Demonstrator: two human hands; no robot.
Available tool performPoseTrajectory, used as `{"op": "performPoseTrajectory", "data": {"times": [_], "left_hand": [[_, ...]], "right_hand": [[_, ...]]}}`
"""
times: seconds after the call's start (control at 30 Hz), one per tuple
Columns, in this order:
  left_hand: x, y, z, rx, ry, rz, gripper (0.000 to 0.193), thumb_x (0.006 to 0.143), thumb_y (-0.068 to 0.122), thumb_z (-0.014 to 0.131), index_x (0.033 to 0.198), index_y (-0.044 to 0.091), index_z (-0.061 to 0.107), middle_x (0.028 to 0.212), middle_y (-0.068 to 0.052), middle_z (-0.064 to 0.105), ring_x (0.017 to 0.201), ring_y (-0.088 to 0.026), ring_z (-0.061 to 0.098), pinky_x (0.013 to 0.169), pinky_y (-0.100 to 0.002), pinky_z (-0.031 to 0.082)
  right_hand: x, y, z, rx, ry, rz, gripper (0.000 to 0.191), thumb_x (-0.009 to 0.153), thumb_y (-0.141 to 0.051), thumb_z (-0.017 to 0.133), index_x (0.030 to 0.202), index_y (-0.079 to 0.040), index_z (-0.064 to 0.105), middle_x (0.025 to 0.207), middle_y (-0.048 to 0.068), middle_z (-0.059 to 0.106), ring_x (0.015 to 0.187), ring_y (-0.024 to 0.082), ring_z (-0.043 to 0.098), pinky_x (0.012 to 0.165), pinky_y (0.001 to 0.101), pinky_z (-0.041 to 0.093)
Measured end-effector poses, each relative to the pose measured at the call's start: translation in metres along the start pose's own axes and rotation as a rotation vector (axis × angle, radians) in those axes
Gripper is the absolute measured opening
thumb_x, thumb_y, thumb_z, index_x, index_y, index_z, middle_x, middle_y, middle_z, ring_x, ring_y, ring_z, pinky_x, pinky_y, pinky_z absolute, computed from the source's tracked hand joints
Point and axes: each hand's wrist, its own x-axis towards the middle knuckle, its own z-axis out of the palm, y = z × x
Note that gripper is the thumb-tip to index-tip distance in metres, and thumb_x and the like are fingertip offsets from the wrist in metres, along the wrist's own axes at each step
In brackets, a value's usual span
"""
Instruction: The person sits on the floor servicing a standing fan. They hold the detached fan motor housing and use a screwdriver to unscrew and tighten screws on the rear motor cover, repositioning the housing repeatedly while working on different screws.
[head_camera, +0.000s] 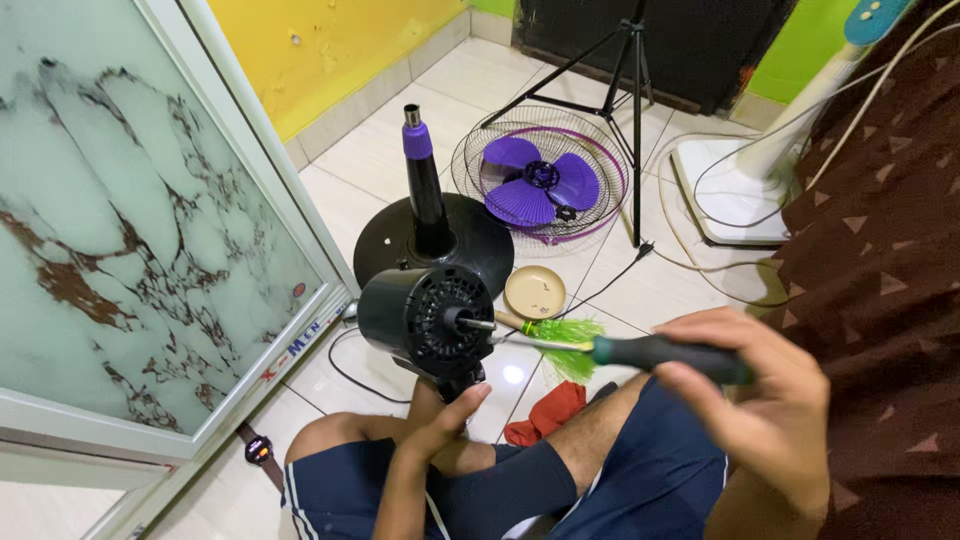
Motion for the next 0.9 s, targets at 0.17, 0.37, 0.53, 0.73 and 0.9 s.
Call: {"op": "performPoseTrajectory", "data": {"times": [0.17,0.37,0.53,0.73,0.9], "left_hand": [[0.011,-0.012,-0.037,-0.020,-0.137,0.051,0.057,0.075,0.029,0.079,0.122,0.003,0.061,0.108,-0.006,0.065,0.100,-0.018,0.061,0.086,-0.034,0.053],[0.017,-0.011,-0.047,-0.006,-0.210,0.111,0.073,0.076,0.032,0.078,0.137,-0.003,0.056,0.129,-0.012,0.064,0.121,-0.024,0.059,0.101,-0.039,0.048],[0.005,-0.016,-0.043,-0.158,-0.235,-0.004,0.086,0.070,0.038,0.079,0.140,-0.004,0.052,0.130,-0.015,0.065,0.121,-0.028,0.061,0.102,-0.041,0.049],[-0.014,-0.045,-0.048,-0.204,-0.143,-0.072,0.090,0.069,0.040,0.079,0.142,-0.004,0.050,0.131,-0.015,0.063,0.122,-0.028,0.060,0.102,-0.041,0.048],[-0.022,-0.070,-0.068,-0.262,0.055,-0.048,0.093,0.069,0.043,0.080,0.143,-0.004,0.048,0.132,-0.015,0.062,0.122,-0.028,0.059,0.102,-0.041,0.048]], "right_hand": [[-0.015,0.097,0.023,0.768,0.297,0.275,0.050,0.093,0.000,0.072,0.140,0.007,0.057,0.120,0.020,0.067,0.104,0.028,0.070,0.088,0.0384,0.060],[-0.017,0.179,0.110,1.350,0.294,1.002,0.040,0.088,-0.010,0.072,0.121,0.010,0.060,0.107,0.021,0.070,0.100,0.026,0.070,0.096,0.0330,0.056],[-0.008,0.197,0.166,1.092,-0.149,1.106,0.030,0.086,-0.014,0.074,0.111,0.002,0.065,0.098,0.013,0.070,0.088,0.021,0.068,0.084,0.0362,0.056],[-0.010,0.225,0.217,0.224,-0.508,1.016,0.019,0.084,-0.007,0.066,0.103,-0.002,0.064,0.095,0.015,0.066,0.089,0.028,0.066,0.078,0.0448,0.054],[-0.034,0.242,0.233,-0.290,-0.502,0.495,0.030,0.075,-0.007,0.070,0.103,-0.001,0.060,0.100,0.023,0.060,0.097,0.041,0.059,0.082,0.0508,0.048]]}}
